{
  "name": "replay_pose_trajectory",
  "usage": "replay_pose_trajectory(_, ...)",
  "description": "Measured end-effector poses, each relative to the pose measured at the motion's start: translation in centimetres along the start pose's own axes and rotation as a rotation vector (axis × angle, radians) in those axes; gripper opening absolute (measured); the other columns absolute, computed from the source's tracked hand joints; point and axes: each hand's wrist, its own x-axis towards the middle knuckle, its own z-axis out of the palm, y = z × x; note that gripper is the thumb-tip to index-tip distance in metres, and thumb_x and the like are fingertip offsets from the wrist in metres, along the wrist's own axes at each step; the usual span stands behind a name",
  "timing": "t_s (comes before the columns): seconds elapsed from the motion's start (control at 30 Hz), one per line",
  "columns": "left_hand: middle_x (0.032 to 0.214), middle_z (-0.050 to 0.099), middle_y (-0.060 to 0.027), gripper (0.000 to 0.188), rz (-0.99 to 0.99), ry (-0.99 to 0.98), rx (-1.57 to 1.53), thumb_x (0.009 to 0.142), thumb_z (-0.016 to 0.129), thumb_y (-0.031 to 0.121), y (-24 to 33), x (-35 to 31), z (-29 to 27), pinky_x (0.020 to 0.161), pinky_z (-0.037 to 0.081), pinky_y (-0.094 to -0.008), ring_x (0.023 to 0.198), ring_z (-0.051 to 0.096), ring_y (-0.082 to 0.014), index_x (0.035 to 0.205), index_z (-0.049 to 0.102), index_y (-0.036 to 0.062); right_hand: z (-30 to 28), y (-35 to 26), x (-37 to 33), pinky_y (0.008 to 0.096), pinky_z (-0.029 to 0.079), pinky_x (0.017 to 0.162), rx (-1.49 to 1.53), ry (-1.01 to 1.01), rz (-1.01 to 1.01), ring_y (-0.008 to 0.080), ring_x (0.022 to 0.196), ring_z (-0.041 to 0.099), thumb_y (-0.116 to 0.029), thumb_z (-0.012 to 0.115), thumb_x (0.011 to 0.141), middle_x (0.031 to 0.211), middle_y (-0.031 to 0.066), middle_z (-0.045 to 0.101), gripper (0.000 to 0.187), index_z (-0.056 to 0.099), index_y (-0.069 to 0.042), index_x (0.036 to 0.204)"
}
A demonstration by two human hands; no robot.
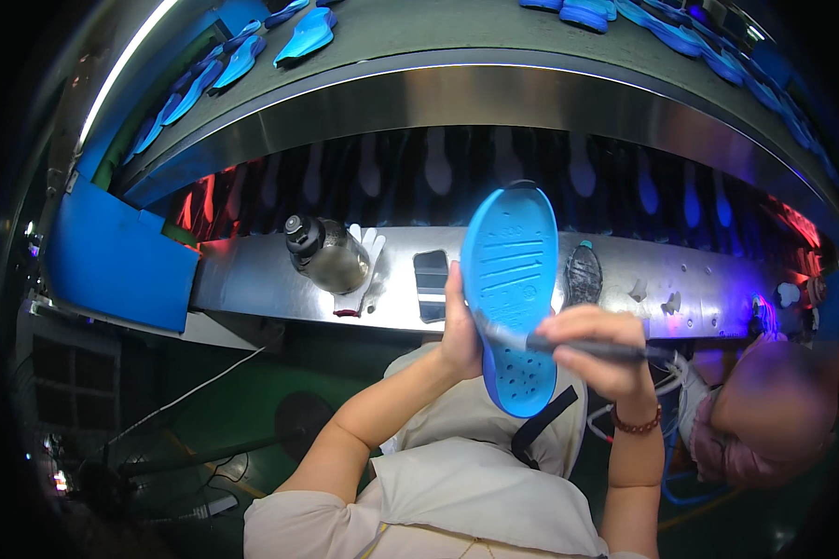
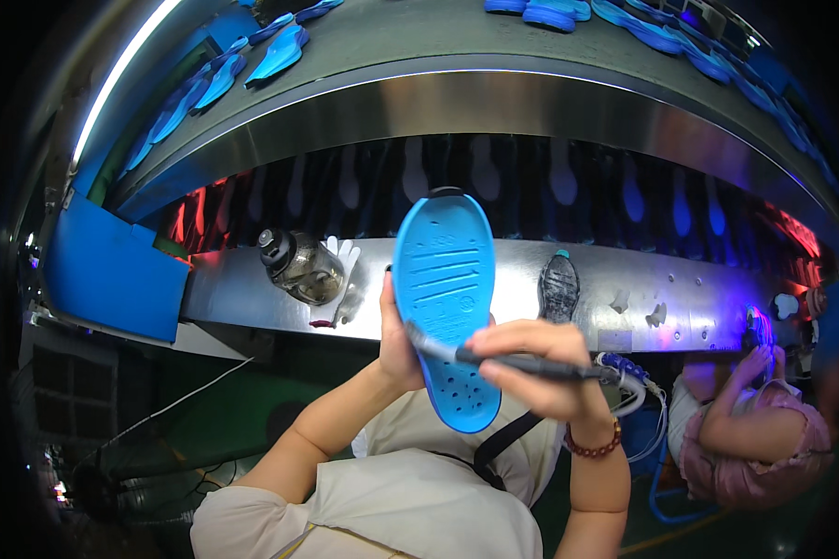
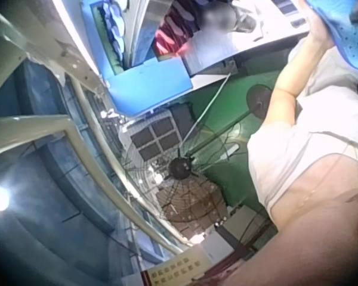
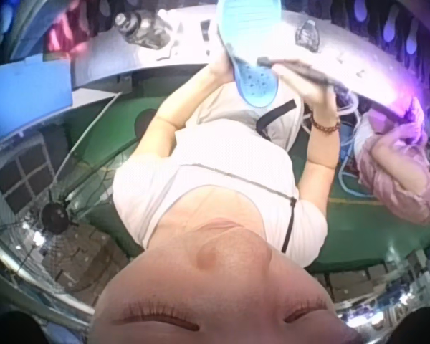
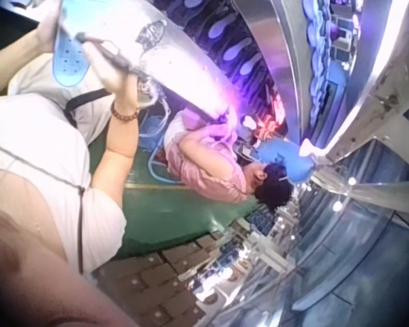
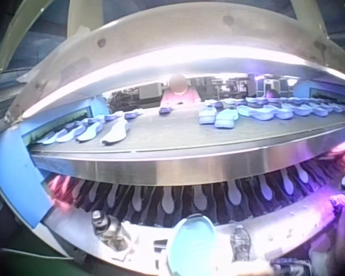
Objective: The person retrieves shoe soles from a conveyor belt and brushes them using an applicator brush tool.
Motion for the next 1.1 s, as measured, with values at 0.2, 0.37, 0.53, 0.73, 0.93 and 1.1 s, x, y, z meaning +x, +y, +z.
replay_pose_trajectory(0.2, 0.09, 0.059, -0.0188, 0.098, 0.265, 0.029, 0.104, 0.073, 0.002, 0.077, 1.0, 0.2, 1.4, 0.073, 0.05, -0.0379, 0.082, 0.06, -0.0275, 0.114, 0.046, -0.0003, -0.3, 0.2, -0.7, 0.0316, 0.049, 0.075, -0.103, 0.129, -0.007, 0.0252, 0.086, 0.063, 0.004, 0.067, 0.065, 0.086, 0.0145, 0.065, 0.023, 0.064, 0.001, 0.087)
replay_pose_trajectory(0.37, 0.086, 0.058, -0.0193, 0.097, 0.352, -0.057, -0.018, 0.072, 0.005, 0.079, 2.9, -0.1, 1.6, 0.069, 0.05, -0.0402, 0.077, 0.06, -0.0291, 0.112, 0.047, 0.0003, -0.1, -0.5, -2.0, 0.0331, 0.049, 0.077, 0.132, -0.039, -0.018, 0.0261, 0.085, 0.063, 0.005, 0.068, 0.064, 0.087, 0.0149, 0.065, 0.022, 0.065, 0.002, 0.085)
replay_pose_trajectory(0.53, 0.089, 0.058, -0.0197, 0.098, 0.389, 0.023, 0.054, 0.07, 0.007, 0.08, 3.6, 0.3, 1.9, 0.069, 0.05, -0.0402, 0.078, 0.06, -0.0292, 0.115, 0.045, 0.0015, 0.7, -0.6, -1.9, 0.0326, 0.048, 0.08, -0.107, -0.012, 0.006, 0.0274, 0.088, 0.062, 0.006, 0.069, 0.063, 0.089, 0.0153, 0.065, 0.023, 0.064, 0.003, 0.085)
replay_pose_trajectory(0.73, 0.108, 0.052, -0.0216, 0.097, 0.215, -0.073, -0.154, 0.074, 0.013, 0.078, 4.2, -0.2, 3.1, 0.08, 0.048, -0.0424, 0.095, 0.057, -0.0312, 0.127, 0.034, -0.0011, 0.9, 1.7, -2.8, 0.0348, 0.044, 0.086, 0.529, 0.218, 0.166, 0.0273, 0.093, 0.059, 0.006, 0.061, 0.071, 0.096, 0.0226, 0.061, 0.02, 0.061, 0.006, 0.09)
replay_pose_trajectory(0.93, 0.124, 0.046, -0.0194, 0.057, 0.122, -0.163, -0.046, 0.09, 0.03, 0.041, 1.2, -0.9, -0.7, 0.094, 0.039, -0.0432, 0.109, 0.05, -0.0303, 0.131, 0.032, 0.0017, 2.5, -0.9, -2.3, 0.0247, 0.05, 0.07, 0.404, 0.168, 0.372, 0.0172, 0.076, 0.063, 0.007, 0.061, 0.073, 0.097, 0.0204, 0.062, 0.021, 0.061, 0.006, 0.094)
replay_pose_trajectory(1.1, 0.118, 0.05, -0.0184, 0.056, -0.134, -0.256, 0.193, 0.085, 0.044, 0.034, 4.0, -0.7, 0.2, 0.09, 0.042, -0.0356, 0.103, 0.054, -0.0251, 0.128, 0.035, -0.0012, 0.5, -1.6, -1.1, 0.0249, 0.052, 0.066, 0.125, 0.04, 0.312, 0.0189, 0.072, 0.065, 0.007, 0.065, 0.069, 0.094, 0.0171, 0.064, 0.022, 0.064, 0.003, 0.091)
